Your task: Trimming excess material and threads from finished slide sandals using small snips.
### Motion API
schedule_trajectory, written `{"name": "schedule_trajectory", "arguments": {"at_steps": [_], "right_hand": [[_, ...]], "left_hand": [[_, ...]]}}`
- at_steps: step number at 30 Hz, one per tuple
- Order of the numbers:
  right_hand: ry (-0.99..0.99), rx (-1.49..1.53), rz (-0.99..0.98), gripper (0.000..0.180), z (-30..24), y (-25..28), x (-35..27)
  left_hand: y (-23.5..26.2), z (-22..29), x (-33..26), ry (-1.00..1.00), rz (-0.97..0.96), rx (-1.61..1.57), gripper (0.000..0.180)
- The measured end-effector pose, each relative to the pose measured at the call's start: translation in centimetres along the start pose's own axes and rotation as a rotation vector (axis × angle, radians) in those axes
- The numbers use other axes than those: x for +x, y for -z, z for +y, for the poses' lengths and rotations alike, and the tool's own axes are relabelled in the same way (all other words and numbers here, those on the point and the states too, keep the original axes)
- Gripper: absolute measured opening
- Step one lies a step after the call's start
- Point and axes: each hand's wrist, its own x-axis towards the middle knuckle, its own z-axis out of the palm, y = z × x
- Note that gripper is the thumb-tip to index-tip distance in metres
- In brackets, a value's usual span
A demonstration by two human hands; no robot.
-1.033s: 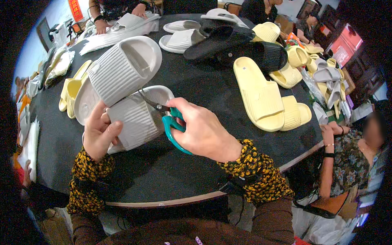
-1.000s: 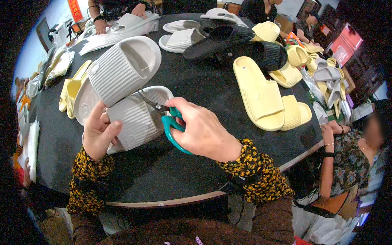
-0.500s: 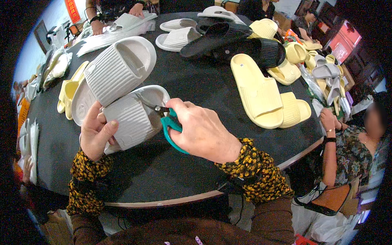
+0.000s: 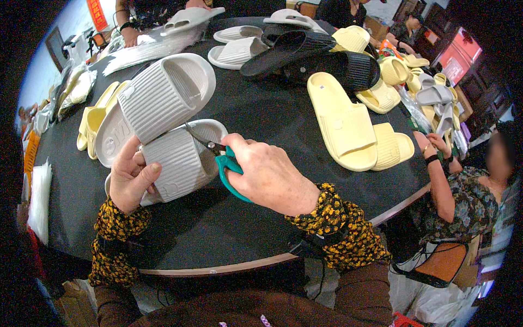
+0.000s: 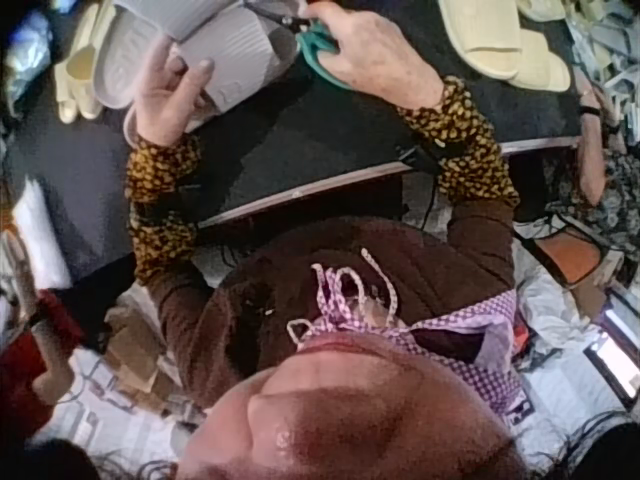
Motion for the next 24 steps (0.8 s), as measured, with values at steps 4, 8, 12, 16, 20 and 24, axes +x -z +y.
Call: {"name": "schedule_trajectory", "arguments": {"at_steps": [4,8,12,16,20,24], "right_hand": [[0.024,0.013,0.013,0.034,0.01,0.02,-0.03],[0.036,0.058,0.048,0.033,-0.13,0.1,-0.07],[0.043,0.07,0.057,0.033,0.04,0.01,0.0],[0.055,0.053,0.099,0.035,0.14,-0.08,0.01],[0.059,0.039,0.091,0.035,0.0,0.17,0.11],[0.064,0.057,0.072,0.034,-0.18,0.19,0.08]], "left_hand": [[-0.29,-0.02,0.08,-0.028,0.01,-0.022,0.064],[-0.13,0.33,0.07,-0.014,0.03,0.011,0.063],[-0.2,-0.3,0.1,-0.04,0.082,-0.032,0.063],[-0.11,-0.04,0.1,-0.011,0.082,0.01,0.064],[-0.23,0.32,0.23,-0.009,0.121,0.006,0.063],[-0.08,0.4,0.17,0.003,0.145,0.016,0.063]]}}
